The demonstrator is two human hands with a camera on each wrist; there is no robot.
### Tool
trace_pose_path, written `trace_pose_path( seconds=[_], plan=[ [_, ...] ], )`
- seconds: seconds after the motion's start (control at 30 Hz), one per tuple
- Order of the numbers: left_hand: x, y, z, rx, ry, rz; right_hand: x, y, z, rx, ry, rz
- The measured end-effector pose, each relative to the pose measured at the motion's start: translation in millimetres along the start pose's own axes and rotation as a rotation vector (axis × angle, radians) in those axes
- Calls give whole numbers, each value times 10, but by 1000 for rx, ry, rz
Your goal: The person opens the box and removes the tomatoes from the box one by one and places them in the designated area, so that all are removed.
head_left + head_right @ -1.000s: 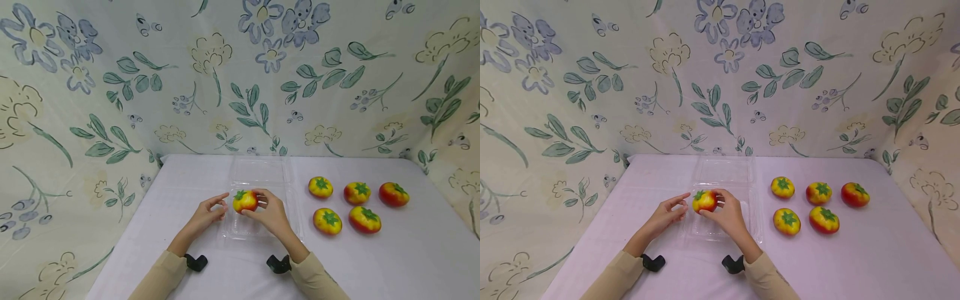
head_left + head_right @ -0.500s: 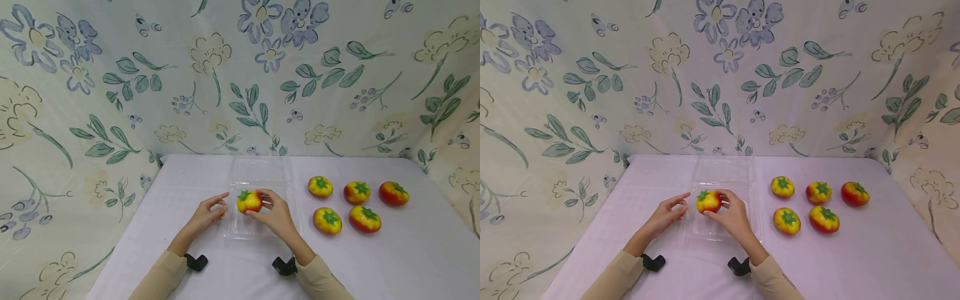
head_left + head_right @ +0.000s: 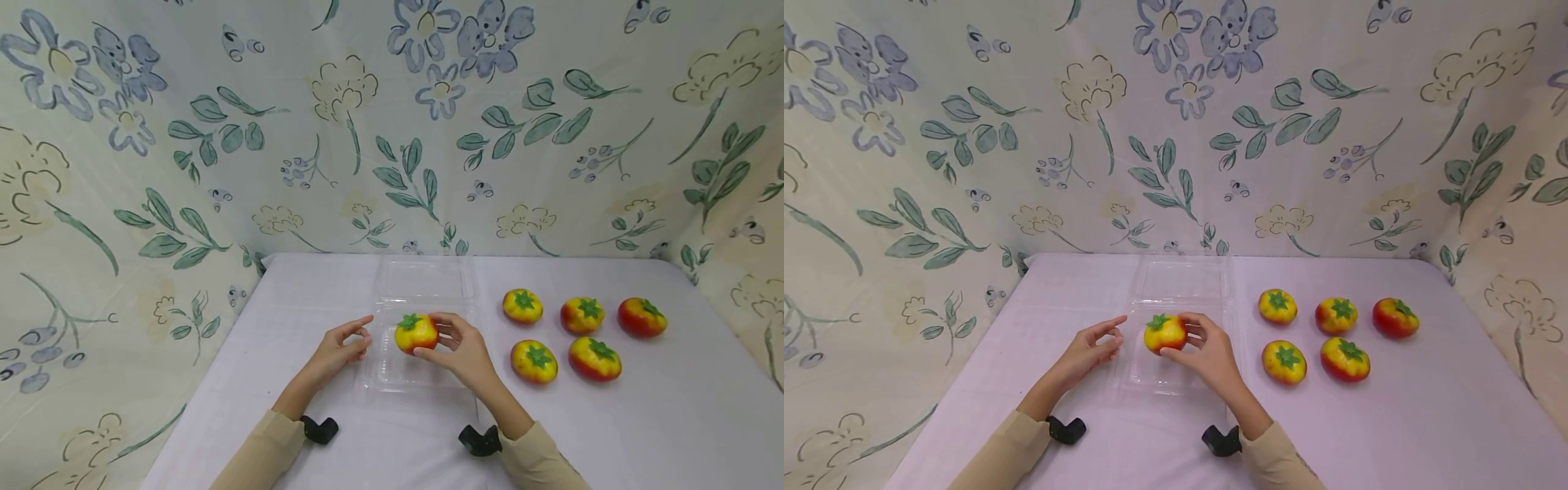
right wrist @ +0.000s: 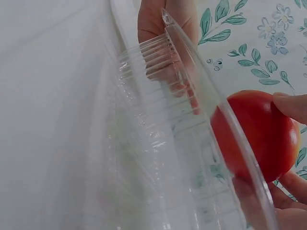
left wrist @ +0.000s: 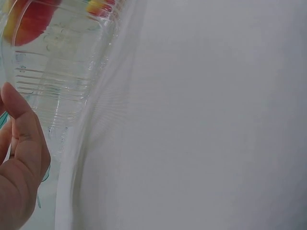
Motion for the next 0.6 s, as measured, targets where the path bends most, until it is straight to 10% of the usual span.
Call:
trace_pose_path(
  seconds=[0.6],
  plan=[
    [-1,8,-12,-16,12,-9,36,-312,-81,20,16,26]
  ],
)
Point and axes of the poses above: each hand's wrist, its own z-axis towards the middle knuckle, its own y-axis out of the palm, x = y × z, the point moved 5 cm from there along z, towards the middle knuckle, and after that the axes turned 12 degrees about x, right-handed, at the moved point
